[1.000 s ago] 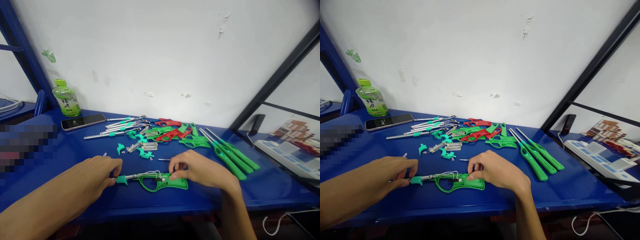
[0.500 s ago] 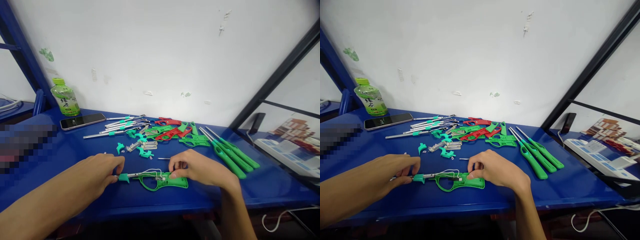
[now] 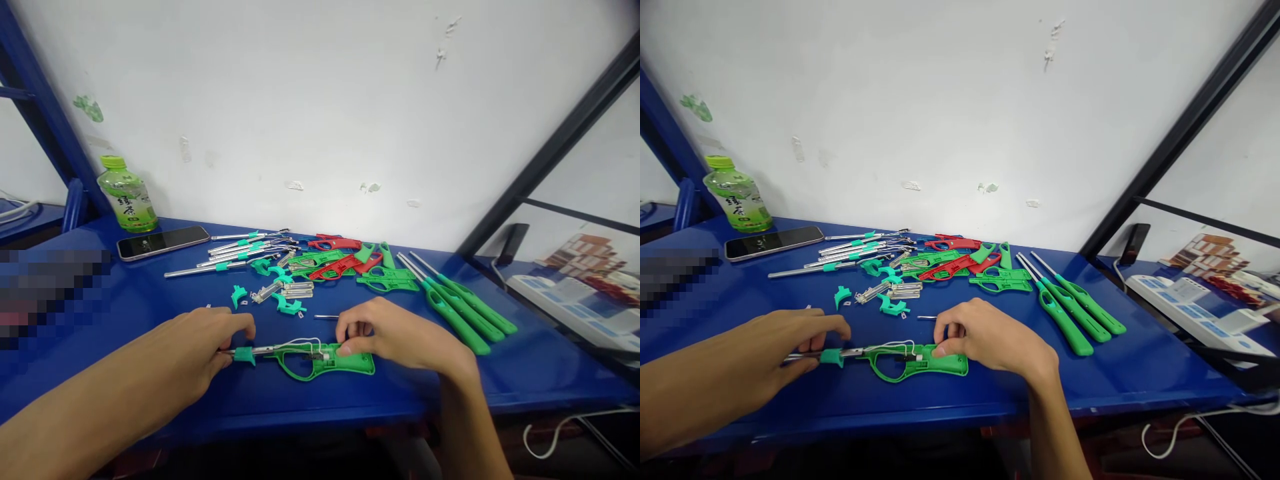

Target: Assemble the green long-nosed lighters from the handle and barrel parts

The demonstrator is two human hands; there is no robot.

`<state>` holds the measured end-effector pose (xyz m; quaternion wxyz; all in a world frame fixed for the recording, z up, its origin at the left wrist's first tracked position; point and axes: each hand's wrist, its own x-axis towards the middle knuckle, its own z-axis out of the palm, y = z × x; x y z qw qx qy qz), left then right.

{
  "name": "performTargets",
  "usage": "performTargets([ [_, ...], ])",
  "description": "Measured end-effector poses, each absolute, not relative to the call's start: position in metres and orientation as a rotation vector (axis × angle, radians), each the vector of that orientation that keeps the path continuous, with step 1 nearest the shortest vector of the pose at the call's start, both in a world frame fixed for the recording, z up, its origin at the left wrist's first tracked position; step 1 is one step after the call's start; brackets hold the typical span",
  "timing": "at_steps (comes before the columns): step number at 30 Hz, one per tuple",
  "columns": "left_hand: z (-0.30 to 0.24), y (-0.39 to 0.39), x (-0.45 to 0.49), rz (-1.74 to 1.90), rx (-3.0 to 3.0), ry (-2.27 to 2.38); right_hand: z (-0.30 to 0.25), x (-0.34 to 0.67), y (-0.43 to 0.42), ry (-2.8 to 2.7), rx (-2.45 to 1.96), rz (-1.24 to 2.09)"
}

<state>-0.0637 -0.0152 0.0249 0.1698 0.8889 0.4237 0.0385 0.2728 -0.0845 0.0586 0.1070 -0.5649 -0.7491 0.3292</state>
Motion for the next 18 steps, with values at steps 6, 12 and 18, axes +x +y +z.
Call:
performTargets([
  [6,0.041,-0.028,-0.059,0.096,2.464,1.221,0.058,0.272,-0.084,-2.206,-1.670,0.962],
  [12,0.034,-0.022,-0.048,0.165,2.513,1.148,0.059,0.272,-0.083,-2.209,-1.679,0.973],
  [18,0.032,-0.021,-0.043,0.171,2.498,1.175,0.057,0.272,-0.083,-2.209,-1.681,0.974],
])
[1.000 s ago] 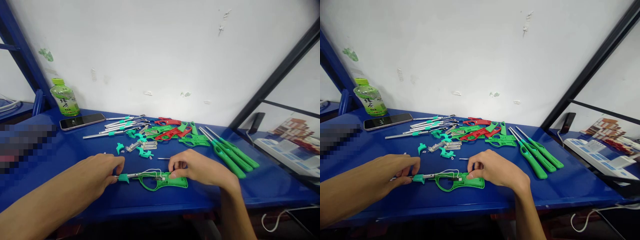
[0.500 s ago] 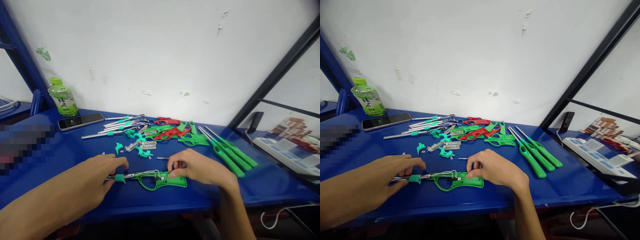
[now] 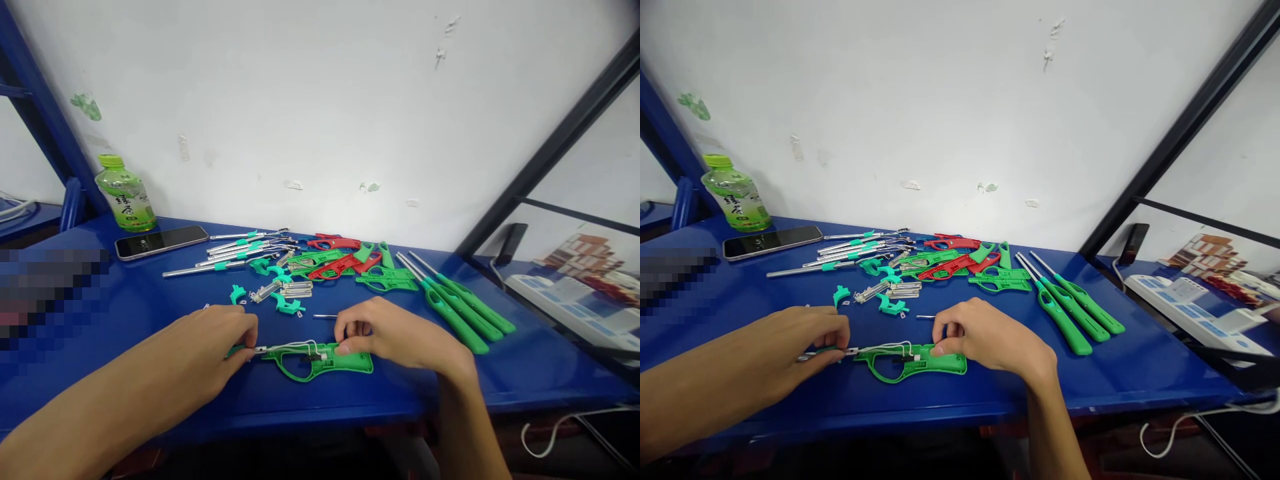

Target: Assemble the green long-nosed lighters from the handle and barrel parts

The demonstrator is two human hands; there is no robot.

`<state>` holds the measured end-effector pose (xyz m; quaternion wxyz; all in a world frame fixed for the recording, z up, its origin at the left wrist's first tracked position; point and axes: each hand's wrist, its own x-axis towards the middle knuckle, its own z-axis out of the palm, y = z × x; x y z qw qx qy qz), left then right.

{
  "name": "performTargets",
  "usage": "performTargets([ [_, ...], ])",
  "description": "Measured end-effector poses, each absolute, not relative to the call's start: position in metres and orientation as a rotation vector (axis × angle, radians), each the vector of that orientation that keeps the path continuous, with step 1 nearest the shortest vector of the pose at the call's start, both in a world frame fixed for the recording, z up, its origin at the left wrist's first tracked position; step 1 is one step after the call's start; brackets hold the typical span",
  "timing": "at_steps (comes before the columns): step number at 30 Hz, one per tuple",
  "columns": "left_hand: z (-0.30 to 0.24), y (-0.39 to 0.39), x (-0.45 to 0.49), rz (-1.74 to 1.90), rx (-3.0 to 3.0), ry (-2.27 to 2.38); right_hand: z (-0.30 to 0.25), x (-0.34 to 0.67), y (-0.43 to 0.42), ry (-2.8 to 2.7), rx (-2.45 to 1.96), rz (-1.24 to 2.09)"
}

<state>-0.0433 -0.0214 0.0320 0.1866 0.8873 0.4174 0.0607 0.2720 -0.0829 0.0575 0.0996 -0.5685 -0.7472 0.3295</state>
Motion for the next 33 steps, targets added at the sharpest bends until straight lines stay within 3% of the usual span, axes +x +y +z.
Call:
performTargets([
  [10,0.041,-0.027,-0.041,0.030,2.504,1.204,0.057,0.273,-0.083,-2.217,-1.692,0.952],
  [23,0.061,-0.035,-0.032,0.342,2.436,0.986,0.056,0.272,-0.081,-2.224,-1.688,0.940],
  [33,0.030,-0.019,-0.037,0.195,2.546,1.070,0.055,0.272,-0.083,-2.216,-1.685,0.956],
])
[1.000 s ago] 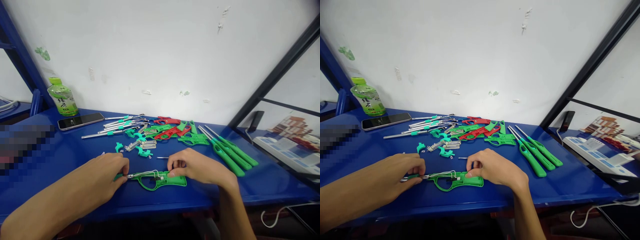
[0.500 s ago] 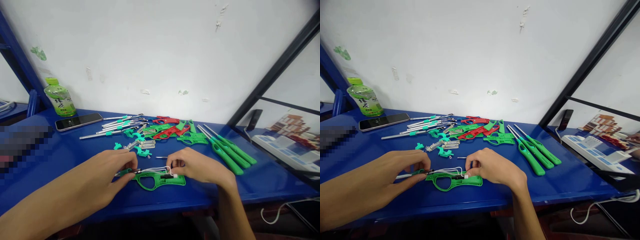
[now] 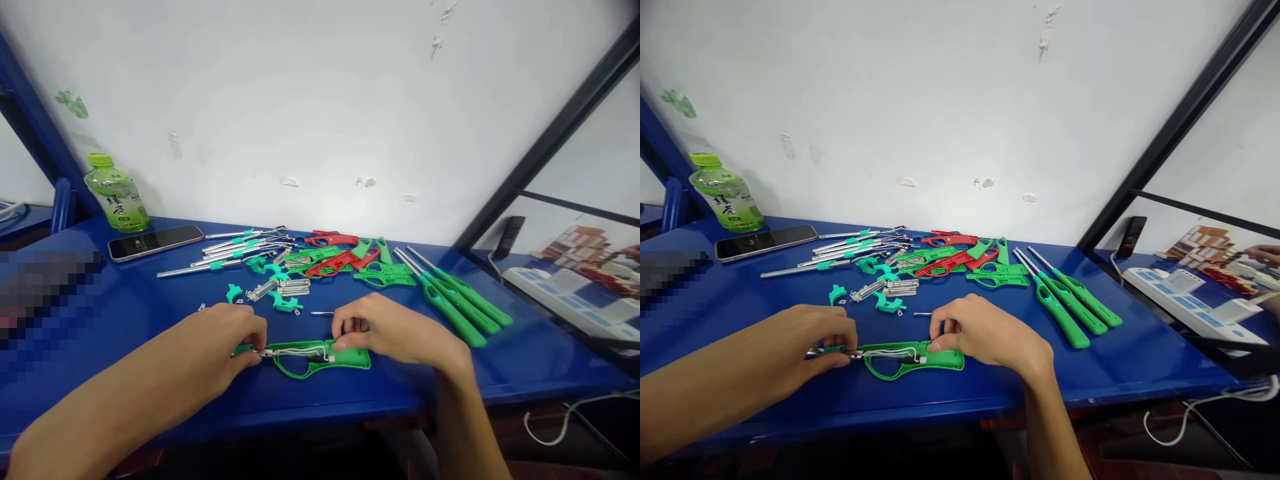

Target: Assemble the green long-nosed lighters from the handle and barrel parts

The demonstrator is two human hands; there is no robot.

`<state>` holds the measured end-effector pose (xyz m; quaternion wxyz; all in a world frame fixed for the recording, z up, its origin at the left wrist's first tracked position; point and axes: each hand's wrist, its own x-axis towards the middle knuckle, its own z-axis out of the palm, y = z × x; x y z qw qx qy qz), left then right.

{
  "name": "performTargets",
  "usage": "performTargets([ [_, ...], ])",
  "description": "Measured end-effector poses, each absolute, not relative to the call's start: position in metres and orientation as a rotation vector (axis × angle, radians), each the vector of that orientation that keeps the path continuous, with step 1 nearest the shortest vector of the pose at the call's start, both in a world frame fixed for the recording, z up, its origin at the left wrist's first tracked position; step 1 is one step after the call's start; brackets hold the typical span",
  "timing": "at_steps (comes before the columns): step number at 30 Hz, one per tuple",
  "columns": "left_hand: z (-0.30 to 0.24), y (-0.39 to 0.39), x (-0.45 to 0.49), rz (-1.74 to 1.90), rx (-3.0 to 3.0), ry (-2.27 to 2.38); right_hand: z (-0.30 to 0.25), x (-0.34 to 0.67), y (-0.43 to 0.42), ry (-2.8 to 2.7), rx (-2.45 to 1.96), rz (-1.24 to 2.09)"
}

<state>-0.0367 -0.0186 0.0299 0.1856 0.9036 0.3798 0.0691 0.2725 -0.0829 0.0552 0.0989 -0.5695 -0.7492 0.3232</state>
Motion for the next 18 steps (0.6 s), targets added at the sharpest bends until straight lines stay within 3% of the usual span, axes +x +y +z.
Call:
performTargets([
  [18,0.0294,-0.0112,-0.0297,0.165,2.625,1.168,0.0572,0.2712,-0.0822,-2.194,-1.696,0.971],
])
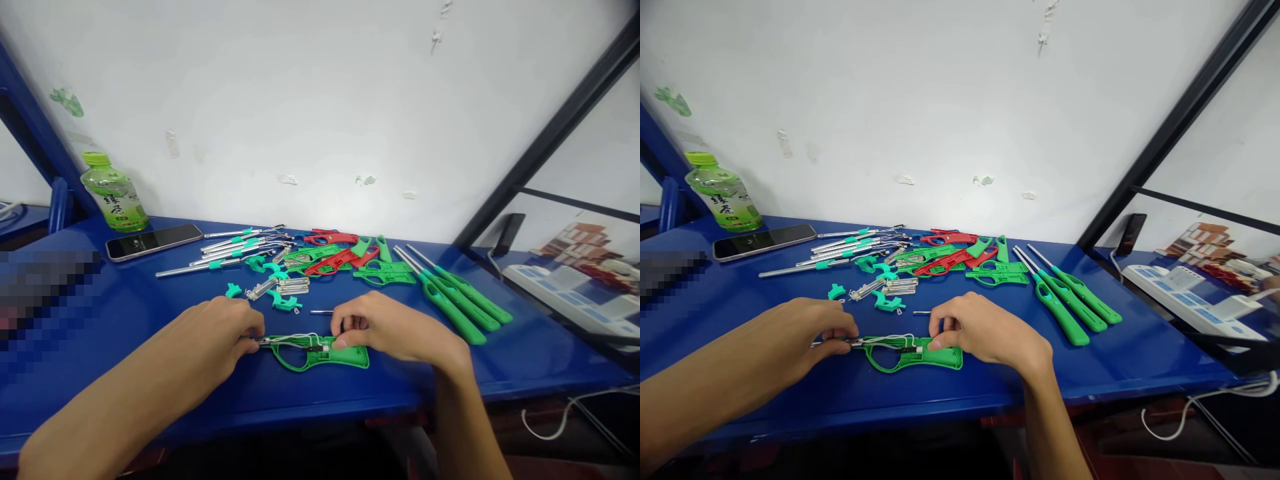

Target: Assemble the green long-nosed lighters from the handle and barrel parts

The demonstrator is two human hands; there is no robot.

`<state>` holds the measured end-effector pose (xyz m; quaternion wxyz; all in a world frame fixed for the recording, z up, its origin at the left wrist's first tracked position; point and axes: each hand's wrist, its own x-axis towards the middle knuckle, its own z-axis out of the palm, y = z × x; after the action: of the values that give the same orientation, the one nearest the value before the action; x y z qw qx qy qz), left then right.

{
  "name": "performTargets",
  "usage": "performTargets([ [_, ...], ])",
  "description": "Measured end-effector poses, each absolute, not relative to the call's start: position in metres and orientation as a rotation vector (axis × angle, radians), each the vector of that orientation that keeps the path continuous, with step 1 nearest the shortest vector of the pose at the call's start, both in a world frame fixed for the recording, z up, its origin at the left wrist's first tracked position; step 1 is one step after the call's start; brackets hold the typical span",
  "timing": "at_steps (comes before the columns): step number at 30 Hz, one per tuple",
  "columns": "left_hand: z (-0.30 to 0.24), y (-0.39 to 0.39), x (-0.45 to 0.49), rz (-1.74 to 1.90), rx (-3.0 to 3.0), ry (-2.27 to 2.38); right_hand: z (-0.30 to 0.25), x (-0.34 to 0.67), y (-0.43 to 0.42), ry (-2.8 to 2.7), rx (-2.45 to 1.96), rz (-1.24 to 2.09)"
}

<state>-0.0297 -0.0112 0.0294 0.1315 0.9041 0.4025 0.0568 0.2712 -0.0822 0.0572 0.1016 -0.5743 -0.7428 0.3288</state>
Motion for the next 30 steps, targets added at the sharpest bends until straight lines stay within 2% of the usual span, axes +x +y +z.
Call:
performTargets([
  [30,0.0273,-0.0049,-0.0288,0.181,2.582,1.179,0.0536,0.2741,-0.0809,-2.200,-1.672,0.966],
])
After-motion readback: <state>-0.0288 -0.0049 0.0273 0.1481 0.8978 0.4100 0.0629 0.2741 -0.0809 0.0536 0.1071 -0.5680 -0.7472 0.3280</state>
